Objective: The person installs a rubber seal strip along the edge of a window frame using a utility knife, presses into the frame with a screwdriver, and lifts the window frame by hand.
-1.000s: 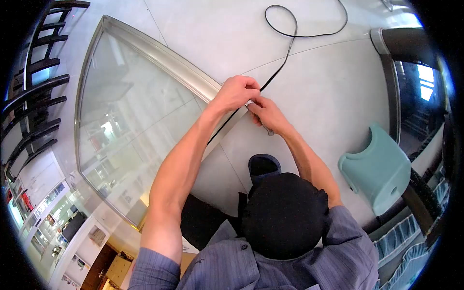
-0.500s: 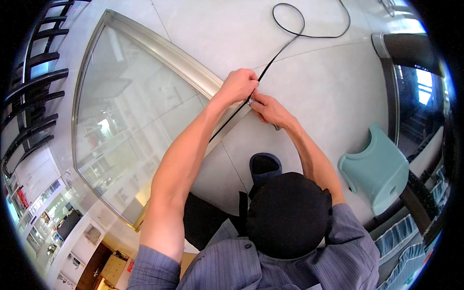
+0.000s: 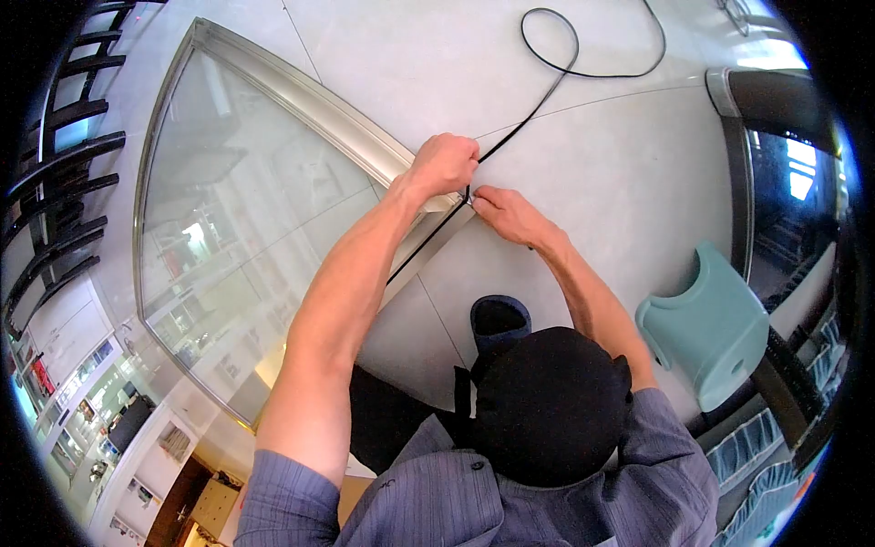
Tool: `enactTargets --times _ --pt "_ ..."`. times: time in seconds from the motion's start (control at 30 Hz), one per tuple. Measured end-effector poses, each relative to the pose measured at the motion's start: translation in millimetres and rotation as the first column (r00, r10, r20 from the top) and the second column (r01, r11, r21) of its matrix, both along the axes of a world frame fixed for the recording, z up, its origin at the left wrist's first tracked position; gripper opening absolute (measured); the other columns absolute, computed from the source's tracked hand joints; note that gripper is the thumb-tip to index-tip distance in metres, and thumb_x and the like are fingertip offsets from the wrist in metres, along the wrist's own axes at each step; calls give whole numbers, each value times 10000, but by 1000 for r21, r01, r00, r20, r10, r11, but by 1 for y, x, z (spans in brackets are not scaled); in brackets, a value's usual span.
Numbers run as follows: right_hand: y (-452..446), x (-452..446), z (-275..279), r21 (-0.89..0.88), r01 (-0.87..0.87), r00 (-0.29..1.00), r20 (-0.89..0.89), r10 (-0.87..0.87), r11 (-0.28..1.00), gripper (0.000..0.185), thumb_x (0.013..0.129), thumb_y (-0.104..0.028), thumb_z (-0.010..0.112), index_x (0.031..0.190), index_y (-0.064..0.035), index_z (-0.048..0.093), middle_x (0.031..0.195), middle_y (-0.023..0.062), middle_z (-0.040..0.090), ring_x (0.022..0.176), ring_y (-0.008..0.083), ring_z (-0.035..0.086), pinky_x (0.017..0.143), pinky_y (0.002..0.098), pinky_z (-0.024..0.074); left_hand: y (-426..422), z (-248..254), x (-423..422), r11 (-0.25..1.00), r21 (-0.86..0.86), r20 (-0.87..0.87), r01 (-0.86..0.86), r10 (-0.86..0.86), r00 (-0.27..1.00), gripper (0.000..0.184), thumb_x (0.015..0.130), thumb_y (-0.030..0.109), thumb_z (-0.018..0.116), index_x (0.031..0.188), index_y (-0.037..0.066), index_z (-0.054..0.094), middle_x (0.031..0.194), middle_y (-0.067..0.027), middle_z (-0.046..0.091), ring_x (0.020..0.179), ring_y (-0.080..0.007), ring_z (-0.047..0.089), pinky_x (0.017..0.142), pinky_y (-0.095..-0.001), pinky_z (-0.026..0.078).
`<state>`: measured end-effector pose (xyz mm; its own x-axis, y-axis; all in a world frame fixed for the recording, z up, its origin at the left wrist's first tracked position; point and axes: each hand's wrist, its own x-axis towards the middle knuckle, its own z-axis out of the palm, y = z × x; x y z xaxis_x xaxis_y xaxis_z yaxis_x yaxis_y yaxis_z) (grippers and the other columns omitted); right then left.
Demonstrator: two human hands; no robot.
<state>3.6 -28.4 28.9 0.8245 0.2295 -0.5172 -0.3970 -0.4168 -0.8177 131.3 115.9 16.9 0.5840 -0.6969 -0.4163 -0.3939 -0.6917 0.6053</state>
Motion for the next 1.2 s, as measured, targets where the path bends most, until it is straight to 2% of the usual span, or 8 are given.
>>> enactTargets --times 0.37,0.47,0.53,0.63,0.77,0.83,1.17,1.2 --pt "-25 -33 34 107 -4 996 -87 13 994 313 990 -263 486 964 32 588 814 209 610 758 289 578 739 405 474 5 -6 9 997 -80 -5 -14 14 1000 184 856 202 605 932 61 696 867 -177 700 824 -359 667 744 -440 523" --pt "-32 -51 40 -15 173 979 -104 -173 985 321 979 -300 541 977 17 594 767 173 600 699 264 551 699 399 473 -1 4 15 993 -49 -178 -110 99 979 171 870 168 591 939 40 681 819 -135 711 744 -275 666 690 -380 519" --pt "-29 -66 26 -186 174 979 -72 -190 967 339 922 -324 657 1015 0 610 754 150 614 674 251 566 668 388 483 -1 16 14 850 -61 -606 -524 385 696 143 891 127 561 918 15 646 780 -73 686 690 -175 619 647 -315 495" --pt "-19 -76 29 -124 190 981 -19 -194 974 385 857 -321 747 1037 -7 617 760 154 623 669 245 589 642 377 486 9 33 4 779 -108 -729 -618 361 582 113 905 97 539 907 8 610 762 -46 653 679 -128 584 626 -284 476" --pt "5 -69 33 -70 350 930 145 -338 934 371 852 -286 755 1052 -3 623 732 103 611 615 167 562 573 335 464 33 66 -29 801 -81 -649 -593 409 642 98 891 84 564 929 5 607 740 -44 643 637 -107 575 596 -275 467" --pt "16 -51 56 191 720 689 -308 -656 667 331 878 -264 723 1034 13 629 749 49 626 561 115 547 513 275 439 46 74 -62 786 -52 -641 -616 447 624 111 892 86 577 950 2 621 750 -41 652 641 -101 580 604 -267 472" --pt "-13 -47 49 353 866 489 -453 -746 353 127 884 -126 663 958 -40 607 757 43 629 503 63 453 424 227 294 103 100 -186 823 121 -688 -555 472 550 137 917 130 612 970 8 646 807 -49 694 708 -117 624 656 -270 491" --pt "-26 -49 45 346 867 487 -429 -761 359 131 869 -98 661 967 -29 608 755 39 619 502 64 440 428 224 291 120 99 -194 872 125 -588 -473 450 673 142 915 133 610 983 13 646 809 -58 695 714 -130 631 670 -285 498"
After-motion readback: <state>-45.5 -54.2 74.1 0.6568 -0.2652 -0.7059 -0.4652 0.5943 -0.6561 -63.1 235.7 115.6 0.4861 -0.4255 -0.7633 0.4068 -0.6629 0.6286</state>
